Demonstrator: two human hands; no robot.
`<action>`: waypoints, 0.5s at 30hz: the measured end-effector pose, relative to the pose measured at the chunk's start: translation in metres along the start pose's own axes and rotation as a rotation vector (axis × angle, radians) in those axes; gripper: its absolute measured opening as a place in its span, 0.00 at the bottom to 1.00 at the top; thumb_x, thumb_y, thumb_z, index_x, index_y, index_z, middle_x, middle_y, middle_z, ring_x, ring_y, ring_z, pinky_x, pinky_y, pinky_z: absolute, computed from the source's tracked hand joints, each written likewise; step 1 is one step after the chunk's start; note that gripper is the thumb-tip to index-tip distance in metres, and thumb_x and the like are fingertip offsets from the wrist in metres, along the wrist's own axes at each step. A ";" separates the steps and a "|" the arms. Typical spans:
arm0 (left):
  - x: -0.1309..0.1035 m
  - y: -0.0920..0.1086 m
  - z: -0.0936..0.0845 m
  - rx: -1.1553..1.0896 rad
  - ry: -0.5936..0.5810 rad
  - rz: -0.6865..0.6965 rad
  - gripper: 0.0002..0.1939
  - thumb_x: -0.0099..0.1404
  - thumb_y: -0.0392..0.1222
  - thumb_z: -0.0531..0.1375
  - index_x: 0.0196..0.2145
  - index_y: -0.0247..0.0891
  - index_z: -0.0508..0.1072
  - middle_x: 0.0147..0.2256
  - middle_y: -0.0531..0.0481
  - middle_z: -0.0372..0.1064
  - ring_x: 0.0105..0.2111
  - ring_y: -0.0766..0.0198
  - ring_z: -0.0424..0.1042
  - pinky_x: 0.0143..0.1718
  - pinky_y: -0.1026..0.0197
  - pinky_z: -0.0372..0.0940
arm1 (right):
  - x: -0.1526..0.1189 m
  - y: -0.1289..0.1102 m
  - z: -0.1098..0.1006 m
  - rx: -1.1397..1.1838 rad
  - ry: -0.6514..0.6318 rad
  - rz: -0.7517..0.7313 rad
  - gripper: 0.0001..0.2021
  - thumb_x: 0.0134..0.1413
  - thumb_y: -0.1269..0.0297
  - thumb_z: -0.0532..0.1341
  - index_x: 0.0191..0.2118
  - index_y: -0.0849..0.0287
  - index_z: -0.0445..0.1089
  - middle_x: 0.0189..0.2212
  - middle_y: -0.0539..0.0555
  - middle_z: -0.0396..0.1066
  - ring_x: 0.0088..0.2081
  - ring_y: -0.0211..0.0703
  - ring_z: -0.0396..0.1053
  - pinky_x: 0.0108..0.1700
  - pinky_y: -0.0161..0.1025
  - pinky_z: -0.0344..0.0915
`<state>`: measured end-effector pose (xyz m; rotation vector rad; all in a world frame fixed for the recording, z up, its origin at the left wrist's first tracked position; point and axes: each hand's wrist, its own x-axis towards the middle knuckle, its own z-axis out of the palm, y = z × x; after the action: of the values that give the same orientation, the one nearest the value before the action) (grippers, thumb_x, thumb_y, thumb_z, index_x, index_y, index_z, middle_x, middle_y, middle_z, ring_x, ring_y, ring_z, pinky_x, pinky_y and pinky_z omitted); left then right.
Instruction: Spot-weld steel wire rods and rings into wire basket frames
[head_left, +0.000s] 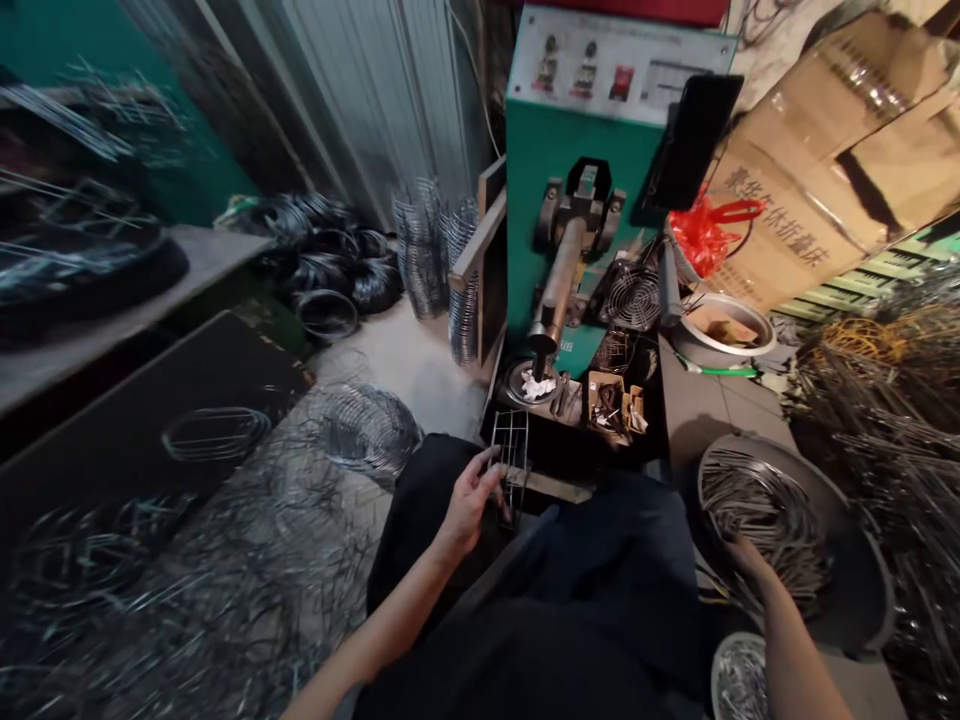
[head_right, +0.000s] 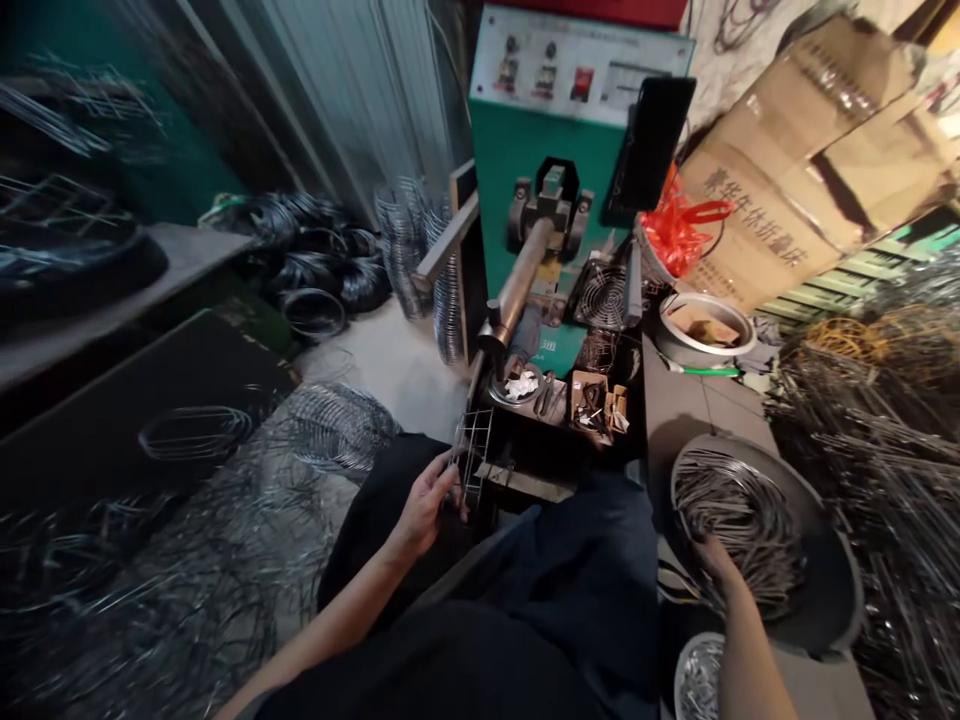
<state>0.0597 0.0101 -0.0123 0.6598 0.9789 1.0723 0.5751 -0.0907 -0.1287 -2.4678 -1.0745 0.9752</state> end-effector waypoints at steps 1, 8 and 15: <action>0.000 0.000 -0.002 0.004 0.001 0.000 0.43 0.56 0.56 0.70 0.62 0.31 0.61 0.17 0.62 0.60 0.13 0.67 0.62 0.16 0.64 0.63 | -0.001 0.000 0.001 -0.004 0.023 0.011 0.07 0.35 0.62 0.55 0.20 0.54 0.71 0.27 0.59 0.77 0.41 0.61 0.78 0.45 0.46 0.72; 0.003 0.008 -0.011 -0.075 0.006 -0.013 0.37 0.55 0.53 0.71 0.56 0.31 0.67 0.17 0.64 0.57 0.12 0.73 0.56 0.14 0.68 0.55 | -0.011 -0.009 -0.006 -0.189 0.288 0.144 0.29 0.54 0.52 0.48 0.52 0.67 0.72 0.39 0.77 0.75 0.51 0.76 0.72 0.52 0.62 0.67; 0.007 0.023 -0.023 -0.141 -0.037 0.004 0.32 0.58 0.52 0.70 0.54 0.33 0.68 0.16 0.65 0.56 0.12 0.74 0.54 0.15 0.69 0.56 | -0.076 -0.027 -0.107 -0.208 0.618 0.188 0.45 0.52 0.31 0.41 0.63 0.57 0.66 0.42 0.83 0.71 0.52 0.77 0.69 0.44 0.66 0.67</action>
<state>0.0306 0.0241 -0.0057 0.5643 0.8621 1.1175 0.5952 -0.1267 -0.0013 -2.7833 -0.7692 0.1001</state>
